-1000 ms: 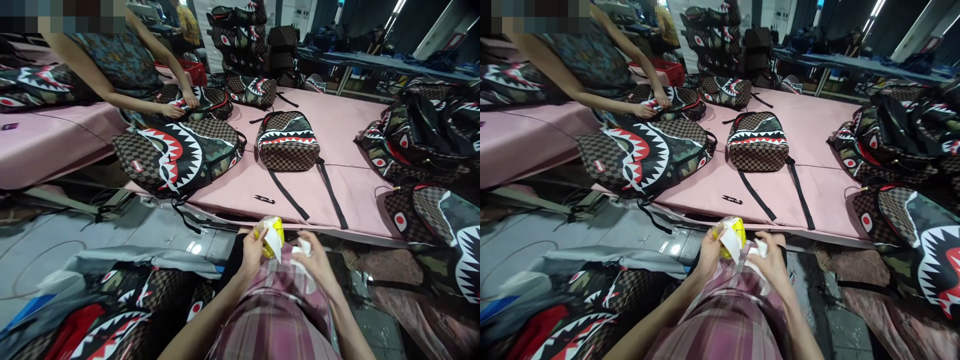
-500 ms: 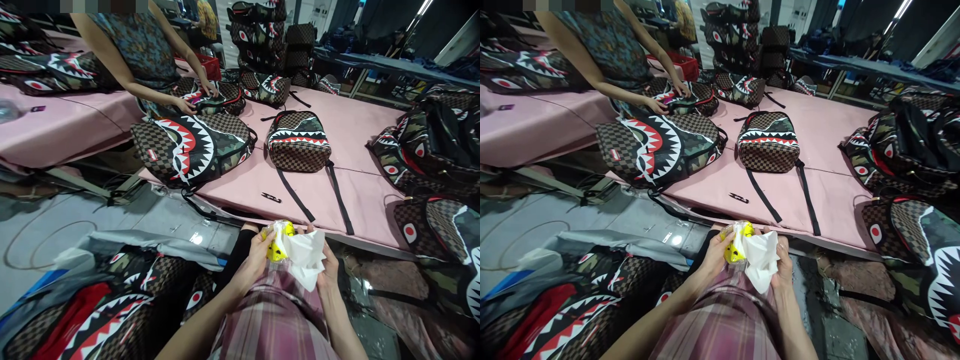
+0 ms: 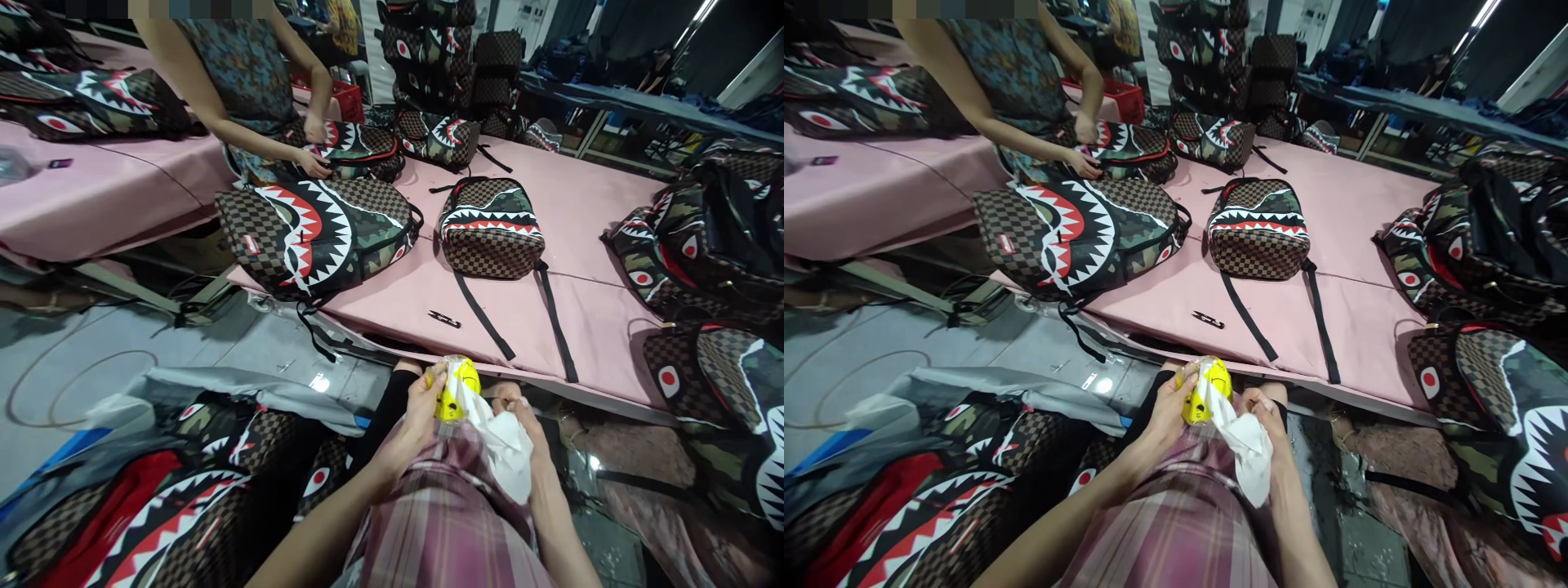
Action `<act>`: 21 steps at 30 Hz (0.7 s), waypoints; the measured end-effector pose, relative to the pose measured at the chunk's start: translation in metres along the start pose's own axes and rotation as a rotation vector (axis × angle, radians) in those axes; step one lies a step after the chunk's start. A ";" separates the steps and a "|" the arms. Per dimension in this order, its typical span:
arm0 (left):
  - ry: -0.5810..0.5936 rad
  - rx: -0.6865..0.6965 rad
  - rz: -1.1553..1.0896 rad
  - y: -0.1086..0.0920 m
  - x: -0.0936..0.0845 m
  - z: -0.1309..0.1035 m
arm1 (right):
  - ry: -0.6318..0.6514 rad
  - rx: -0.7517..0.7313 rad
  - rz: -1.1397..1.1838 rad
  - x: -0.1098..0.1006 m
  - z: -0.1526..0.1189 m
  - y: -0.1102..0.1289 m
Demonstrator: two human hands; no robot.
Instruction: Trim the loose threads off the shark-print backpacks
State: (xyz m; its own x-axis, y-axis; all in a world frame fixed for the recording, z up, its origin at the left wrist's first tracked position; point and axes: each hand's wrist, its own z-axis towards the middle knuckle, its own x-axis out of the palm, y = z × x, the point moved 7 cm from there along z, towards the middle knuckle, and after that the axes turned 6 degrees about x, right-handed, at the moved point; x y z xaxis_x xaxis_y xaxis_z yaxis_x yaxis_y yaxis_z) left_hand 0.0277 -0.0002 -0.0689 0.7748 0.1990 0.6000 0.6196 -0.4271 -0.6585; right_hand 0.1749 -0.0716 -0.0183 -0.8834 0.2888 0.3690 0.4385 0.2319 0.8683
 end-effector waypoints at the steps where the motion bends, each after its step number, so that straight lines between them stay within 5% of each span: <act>1: 0.025 -0.009 0.009 -0.001 0.002 -0.002 | 0.002 0.025 0.041 0.000 0.003 -0.002; 6: 0.210 -0.085 0.146 0.001 0.017 -0.012 | 0.021 0.099 0.219 0.016 0.007 -0.006; 12: -0.052 0.085 0.149 -0.024 -0.011 0.008 | 0.062 -0.003 0.481 -0.011 -0.011 0.015; 15: -0.059 0.156 0.171 -0.033 -0.016 0.014 | 0.094 0.051 0.112 -0.019 -0.011 0.018; 18: -0.061 0.175 0.167 -0.035 -0.011 0.012 | -0.146 0.003 -0.423 -0.022 0.001 0.021; 21: -0.070 0.129 0.155 -0.031 -0.007 0.007 | -0.238 -0.081 -0.659 -0.004 0.013 0.017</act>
State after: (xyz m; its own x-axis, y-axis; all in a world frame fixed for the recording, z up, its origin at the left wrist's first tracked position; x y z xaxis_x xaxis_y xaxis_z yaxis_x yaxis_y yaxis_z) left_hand 0.0042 0.0177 -0.0557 0.8660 0.2024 0.4572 0.5000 -0.3414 -0.7959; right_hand 0.1878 -0.0561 -0.0091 -0.8968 0.3091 -0.3167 -0.1975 0.3609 0.9115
